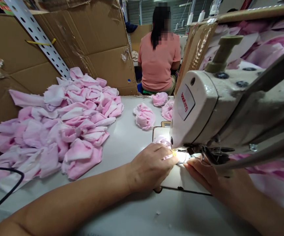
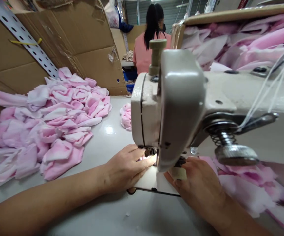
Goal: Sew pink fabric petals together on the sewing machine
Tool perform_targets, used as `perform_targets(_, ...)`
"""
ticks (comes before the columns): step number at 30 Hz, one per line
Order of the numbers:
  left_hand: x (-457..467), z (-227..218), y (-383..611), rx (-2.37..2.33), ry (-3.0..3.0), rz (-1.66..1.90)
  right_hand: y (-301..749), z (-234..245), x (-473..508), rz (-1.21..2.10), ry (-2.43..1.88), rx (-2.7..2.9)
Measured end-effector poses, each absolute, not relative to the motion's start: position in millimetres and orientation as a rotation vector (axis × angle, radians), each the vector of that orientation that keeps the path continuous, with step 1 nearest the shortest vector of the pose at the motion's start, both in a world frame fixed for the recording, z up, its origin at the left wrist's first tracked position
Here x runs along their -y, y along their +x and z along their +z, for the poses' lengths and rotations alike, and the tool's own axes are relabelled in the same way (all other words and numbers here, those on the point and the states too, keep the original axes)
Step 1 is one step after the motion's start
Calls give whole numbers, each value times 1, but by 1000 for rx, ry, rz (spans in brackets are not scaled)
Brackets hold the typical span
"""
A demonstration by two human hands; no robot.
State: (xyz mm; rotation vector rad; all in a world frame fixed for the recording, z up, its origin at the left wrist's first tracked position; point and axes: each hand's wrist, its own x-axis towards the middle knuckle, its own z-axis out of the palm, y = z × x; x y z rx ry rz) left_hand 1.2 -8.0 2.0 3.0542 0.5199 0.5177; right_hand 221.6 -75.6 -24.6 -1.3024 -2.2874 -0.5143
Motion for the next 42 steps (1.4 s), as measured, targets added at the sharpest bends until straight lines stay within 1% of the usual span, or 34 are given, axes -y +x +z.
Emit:
perform_targets(5,0,6,-2,-494,2904,628,221,-18,76,-455,-1285,2302)
perform_targets(11,-8,6,-5,-551,3000,734,223,-16,74,-479,-1237,2294)
perform_targets(21,-1,10,-3,-579,3056,565,212,-11,77,-433,-1246,2266)
perform_targets(27,2,9,-4,-491,3056,595,208,-13,84,-174,-1248,2321)
perform_targets(30,2,8,-4,-453,3112,577,211,-14,88,-109,-1267,2358)
perform_targets(42,6,10,-1,-525,3192,492,213,-15,88,-197,-1257,2310)
